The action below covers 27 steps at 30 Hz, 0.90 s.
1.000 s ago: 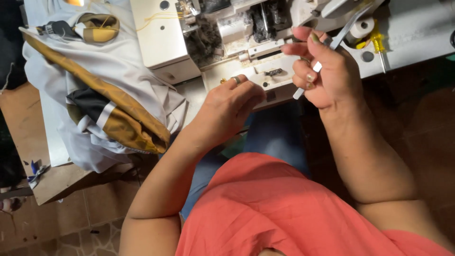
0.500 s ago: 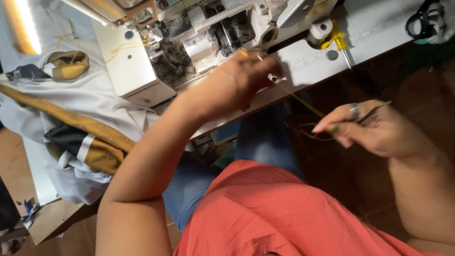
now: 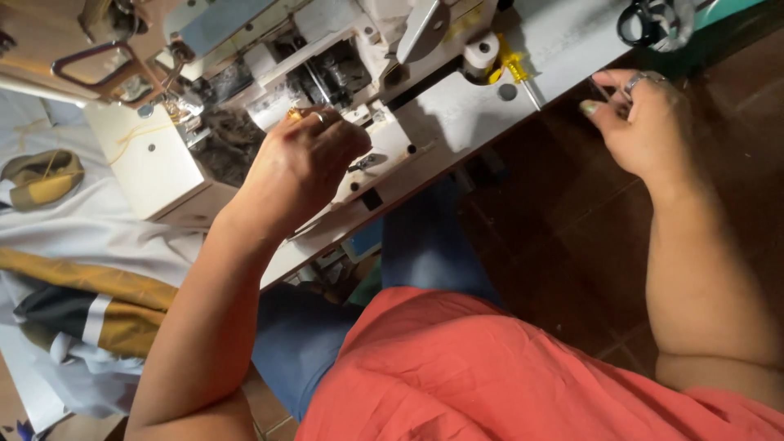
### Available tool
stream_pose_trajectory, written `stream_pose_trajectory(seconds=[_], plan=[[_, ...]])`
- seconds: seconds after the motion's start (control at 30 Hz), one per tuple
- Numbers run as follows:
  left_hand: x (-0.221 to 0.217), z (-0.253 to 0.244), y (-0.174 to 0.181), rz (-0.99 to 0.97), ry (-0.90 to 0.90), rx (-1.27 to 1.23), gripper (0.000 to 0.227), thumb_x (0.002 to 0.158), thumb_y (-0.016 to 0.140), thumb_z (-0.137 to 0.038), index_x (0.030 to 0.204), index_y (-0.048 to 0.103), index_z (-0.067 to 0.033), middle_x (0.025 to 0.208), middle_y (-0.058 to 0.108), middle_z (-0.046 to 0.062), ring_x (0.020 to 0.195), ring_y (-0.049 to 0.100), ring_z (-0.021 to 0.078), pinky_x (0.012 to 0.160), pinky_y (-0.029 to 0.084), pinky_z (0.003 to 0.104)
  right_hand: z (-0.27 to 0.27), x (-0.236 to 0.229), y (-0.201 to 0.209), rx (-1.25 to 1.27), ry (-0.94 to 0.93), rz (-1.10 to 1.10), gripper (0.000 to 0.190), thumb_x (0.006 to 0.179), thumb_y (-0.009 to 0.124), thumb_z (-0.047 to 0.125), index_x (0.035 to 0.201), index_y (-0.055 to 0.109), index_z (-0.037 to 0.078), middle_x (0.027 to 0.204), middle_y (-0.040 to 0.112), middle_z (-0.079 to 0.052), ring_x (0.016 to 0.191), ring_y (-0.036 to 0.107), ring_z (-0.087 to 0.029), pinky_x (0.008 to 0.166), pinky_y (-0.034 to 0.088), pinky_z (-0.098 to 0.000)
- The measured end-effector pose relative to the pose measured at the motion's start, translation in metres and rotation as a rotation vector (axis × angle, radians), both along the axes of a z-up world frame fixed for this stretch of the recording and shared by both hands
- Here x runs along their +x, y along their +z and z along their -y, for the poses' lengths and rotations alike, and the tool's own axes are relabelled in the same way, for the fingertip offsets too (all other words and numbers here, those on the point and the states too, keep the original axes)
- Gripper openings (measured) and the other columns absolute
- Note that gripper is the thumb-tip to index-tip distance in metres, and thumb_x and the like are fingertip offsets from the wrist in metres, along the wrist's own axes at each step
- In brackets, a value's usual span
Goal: Threading an industrial sewing machine using tweezers to guide thread through various tensioners and needles.
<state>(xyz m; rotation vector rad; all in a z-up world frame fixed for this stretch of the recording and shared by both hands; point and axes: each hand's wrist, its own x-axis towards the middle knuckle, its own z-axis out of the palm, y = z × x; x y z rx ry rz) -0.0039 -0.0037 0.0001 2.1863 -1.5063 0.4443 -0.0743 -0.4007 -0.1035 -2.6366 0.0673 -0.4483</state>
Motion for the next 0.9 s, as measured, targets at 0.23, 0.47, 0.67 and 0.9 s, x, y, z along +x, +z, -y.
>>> stream_pose_trajectory(seconds=[0.23,0.47,0.67,0.9], plan=[[-0.003,0.014,-0.003,0.053,-0.015,0.015,0.007,0.092,0.063,0.003,0.088,0.064,-0.0036,0.078,0.061,0.010,0.072,0.062,0.0255,0.067,0.052,0.035,0.041,0.020,-0.012,-0.004,-0.160,0.048,0.026,0.099,0.051,0.009,0.108,0.075,0.010,0.088,0.070,-0.008,0.073,0.065,-0.025,0.060,0.048,-0.0386],[-0.007,0.042,0.004,-0.009,-0.143,-0.025,0.010,0.096,0.055,0.001,0.093,0.064,-0.0016,0.081,0.061,0.009,0.074,0.063,0.0244,0.074,0.050,0.036,0.053,0.089,-0.003,-0.271,-0.288,-0.138,0.039,0.092,0.057,0.007,0.129,0.053,-0.004,0.130,0.037,-0.027,0.110,0.038,-0.050,0.093,0.030,-0.0566],[0.000,0.048,0.001,-0.045,-0.169,-0.025,0.016,0.097,0.046,-0.002,0.097,0.062,-0.0017,0.085,0.060,0.011,0.070,0.061,0.0270,0.063,0.050,0.036,0.008,0.078,0.059,-0.196,-0.462,-0.624,0.068,0.084,0.049,-0.003,0.145,0.019,0.004,0.138,0.035,-0.028,0.121,0.041,-0.047,0.097,0.028,-0.0590],[0.008,0.041,-0.017,0.075,-0.057,0.058,0.007,0.092,0.053,0.004,0.091,0.056,-0.0016,0.072,0.054,0.008,0.058,0.051,0.0241,0.051,0.044,0.036,0.036,0.024,0.039,0.060,-0.502,-0.451,0.067,0.086,0.038,0.014,0.150,0.019,0.014,0.135,0.045,-0.027,0.108,0.048,-0.055,0.083,0.039,-0.0659]])
